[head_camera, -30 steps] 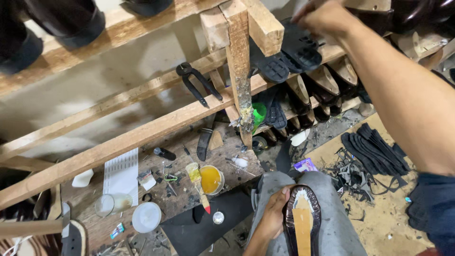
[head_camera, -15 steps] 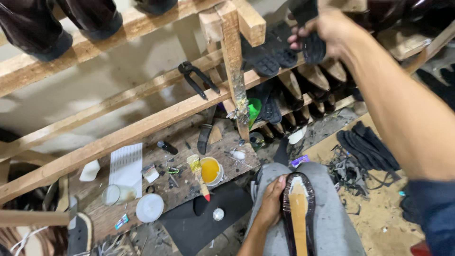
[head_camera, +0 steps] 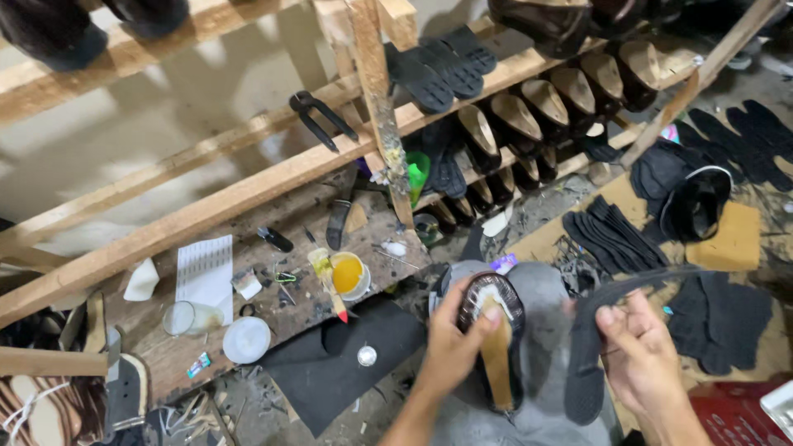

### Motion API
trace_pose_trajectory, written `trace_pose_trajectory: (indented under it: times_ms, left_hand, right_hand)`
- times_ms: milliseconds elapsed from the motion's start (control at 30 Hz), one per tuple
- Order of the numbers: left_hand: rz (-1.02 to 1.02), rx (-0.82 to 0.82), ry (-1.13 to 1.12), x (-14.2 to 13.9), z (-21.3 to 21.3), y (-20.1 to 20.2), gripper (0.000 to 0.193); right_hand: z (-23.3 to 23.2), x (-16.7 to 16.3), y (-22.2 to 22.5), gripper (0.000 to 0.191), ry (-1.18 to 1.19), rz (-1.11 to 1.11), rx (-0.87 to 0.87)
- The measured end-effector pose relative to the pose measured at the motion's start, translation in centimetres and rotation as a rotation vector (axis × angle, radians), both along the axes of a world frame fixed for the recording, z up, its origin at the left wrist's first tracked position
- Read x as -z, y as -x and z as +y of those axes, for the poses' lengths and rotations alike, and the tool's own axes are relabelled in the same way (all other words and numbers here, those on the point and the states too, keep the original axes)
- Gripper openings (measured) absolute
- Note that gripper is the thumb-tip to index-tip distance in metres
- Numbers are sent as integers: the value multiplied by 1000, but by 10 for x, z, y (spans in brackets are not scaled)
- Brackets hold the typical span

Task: The person attaches a new sole to a high-heeled shoe using a hammer and a curved metal tool. They repeatedly tap and press the sole into place, then inspect the shoe and place it on a shelf.

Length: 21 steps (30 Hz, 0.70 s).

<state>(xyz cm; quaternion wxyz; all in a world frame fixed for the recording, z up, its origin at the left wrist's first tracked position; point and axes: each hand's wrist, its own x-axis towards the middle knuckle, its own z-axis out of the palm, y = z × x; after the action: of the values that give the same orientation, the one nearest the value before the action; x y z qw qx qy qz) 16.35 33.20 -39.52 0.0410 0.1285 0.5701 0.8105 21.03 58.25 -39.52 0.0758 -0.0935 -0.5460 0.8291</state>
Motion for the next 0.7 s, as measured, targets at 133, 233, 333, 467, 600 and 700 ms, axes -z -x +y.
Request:
trace_pose_trajectory:
  times_ms: [133,233,333,467,600,700]
  left_hand:
    - [117,-6,-2,-39,-10,6,50]
    - [242,-59,215,-56,-15,15,55]
    - [174,-16,144,-61,-24,18,60]
    - [211,27,79,-58,-38,18,56]
    - [179,68,-91,-56,-40,16,60]
    - [212,75,-102,-57,-38,8,73]
  right_hand:
    - [-12,-8,-20,55,30,114,18]
    - [-35,-9,-19,37,62,177,-10]
    - [-58,-5,-21,38,23,185,-38]
    - [-80,1,-22,30,-4,132,-89]
    - [-101,8,-12,16,-19,119,-112]
    - [-113,12,-7,13,-120,123,-95]
